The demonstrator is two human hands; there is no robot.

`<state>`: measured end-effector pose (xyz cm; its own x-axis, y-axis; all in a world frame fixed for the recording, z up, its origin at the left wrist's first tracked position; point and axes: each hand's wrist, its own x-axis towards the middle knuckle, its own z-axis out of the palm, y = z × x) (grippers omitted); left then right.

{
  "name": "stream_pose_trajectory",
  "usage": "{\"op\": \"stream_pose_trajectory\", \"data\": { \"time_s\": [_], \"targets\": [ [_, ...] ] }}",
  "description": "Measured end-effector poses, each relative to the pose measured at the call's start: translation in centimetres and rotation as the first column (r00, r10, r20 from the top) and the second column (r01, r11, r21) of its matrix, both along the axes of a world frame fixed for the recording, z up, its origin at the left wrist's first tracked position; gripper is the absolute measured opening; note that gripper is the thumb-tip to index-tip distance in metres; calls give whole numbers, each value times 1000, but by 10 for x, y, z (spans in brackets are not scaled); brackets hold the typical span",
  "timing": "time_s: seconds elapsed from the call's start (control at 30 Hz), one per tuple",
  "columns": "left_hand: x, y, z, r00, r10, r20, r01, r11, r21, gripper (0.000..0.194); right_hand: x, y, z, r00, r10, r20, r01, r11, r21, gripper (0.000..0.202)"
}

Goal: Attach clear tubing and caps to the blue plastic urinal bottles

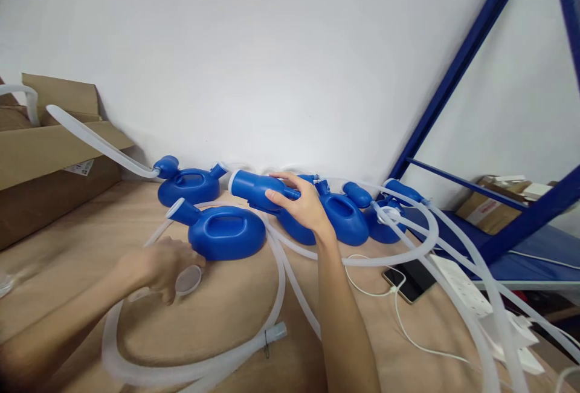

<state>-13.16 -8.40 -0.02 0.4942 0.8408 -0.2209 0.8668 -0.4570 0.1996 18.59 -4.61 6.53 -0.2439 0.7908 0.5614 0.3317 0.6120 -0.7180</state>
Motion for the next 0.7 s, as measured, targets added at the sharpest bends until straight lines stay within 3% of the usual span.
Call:
{"op": "stream_pose_trajectory", "data": {
  "time_s": [0.1,0.2,0.3,0.37,0.4,0.43,0.5,0.57,0.6,0.63,0.7],
  "targets": [
    [27,6,-22,979,-34,-202,19,997,-77,70,0,3,-1,998,-19,-57,16,998,-59,45],
    [40,4,-21,976,-55,-213,38,996,-83,66,-1,4,-1,997,-5,-78,-2,996,-93,46],
    [35,0,4,982,-168,-81,162,984,-75,46,2,6,-2,995,20,-94,-33,990,-135,47],
    [27,0,26,972,-221,83,219,975,39,36,5,8,-4,993,55,-103,-69,988,-136,46],
    [23,1,36,962,-202,185,175,973,152,31,6,9,-5,990,86,-110,-101,986,-135,45],
    [19,1,44,940,-148,309,56,956,287,27,7,9,-5,985,127,-120,-143,980,-140,45],
    [15,2,56,805,-34,592,-311,827,469,28,5,8,-6,966,213,-143,-235,959,-158,48],
    [16,0,61,611,-7,792,-582,674,455,33,-3,5,-5,952,268,-146,-290,944,-159,50],
    [17,-2,62,534,-19,845,-627,661,412,37,-9,3,-4,951,277,-136,-296,943,-149,49],
    [19,-3,62,472,-40,881,-617,699,362,40,-16,0,-2,953,278,-122,-293,946,-137,48],
    [22,-7,61,333,-75,940,-494,835,242,42,-31,-6,0,955,277,-107,-289,948,-129,45]
  ]
}}
